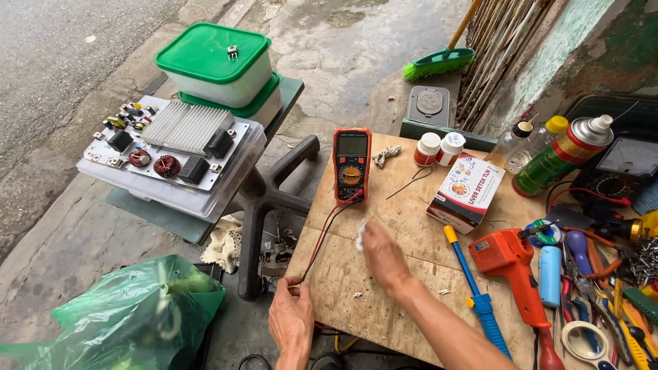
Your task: The person retrieves a black hair dryer from a green plastic bag and places it on a wooden workbench. They then take a light green hair dryer, remove its nozzle, and extract the internal motor and heating element assembly. The person holds and rotates the motor assembly to view its components.
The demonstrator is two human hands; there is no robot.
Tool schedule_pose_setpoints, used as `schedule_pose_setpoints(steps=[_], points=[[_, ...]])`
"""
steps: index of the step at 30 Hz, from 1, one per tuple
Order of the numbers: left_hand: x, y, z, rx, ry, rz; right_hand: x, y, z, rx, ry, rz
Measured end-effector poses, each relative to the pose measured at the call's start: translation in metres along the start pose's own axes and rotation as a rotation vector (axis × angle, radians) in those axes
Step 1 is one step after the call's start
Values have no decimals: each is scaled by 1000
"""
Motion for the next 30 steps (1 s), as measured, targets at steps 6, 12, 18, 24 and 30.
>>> schedule_pose_setpoints(steps=[6,12,18,24,30], points=[[-3,9,0,206,48,-119,-28,40,83,912,655,401],[-7,54,-5,270,320,-126,120,6,197,373,656,751],[-2,71,-13,274,304,-85,41,42,180,457,502,435],[2,86,-10,251,343,-81,69,51,226,208,639,679],[12,106,-2,148,191,-119,-66,53,229,479,639,517]])
Point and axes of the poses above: each hand's wrist, its own y-axis away from the middle knuckle, its own x-axis out of the back of the hand, z = x × y, the point moved 8 cm from there along -y, towards the middle knuckle, and after that the axes turned 4 degrees about -x, right-handed, at the moved point
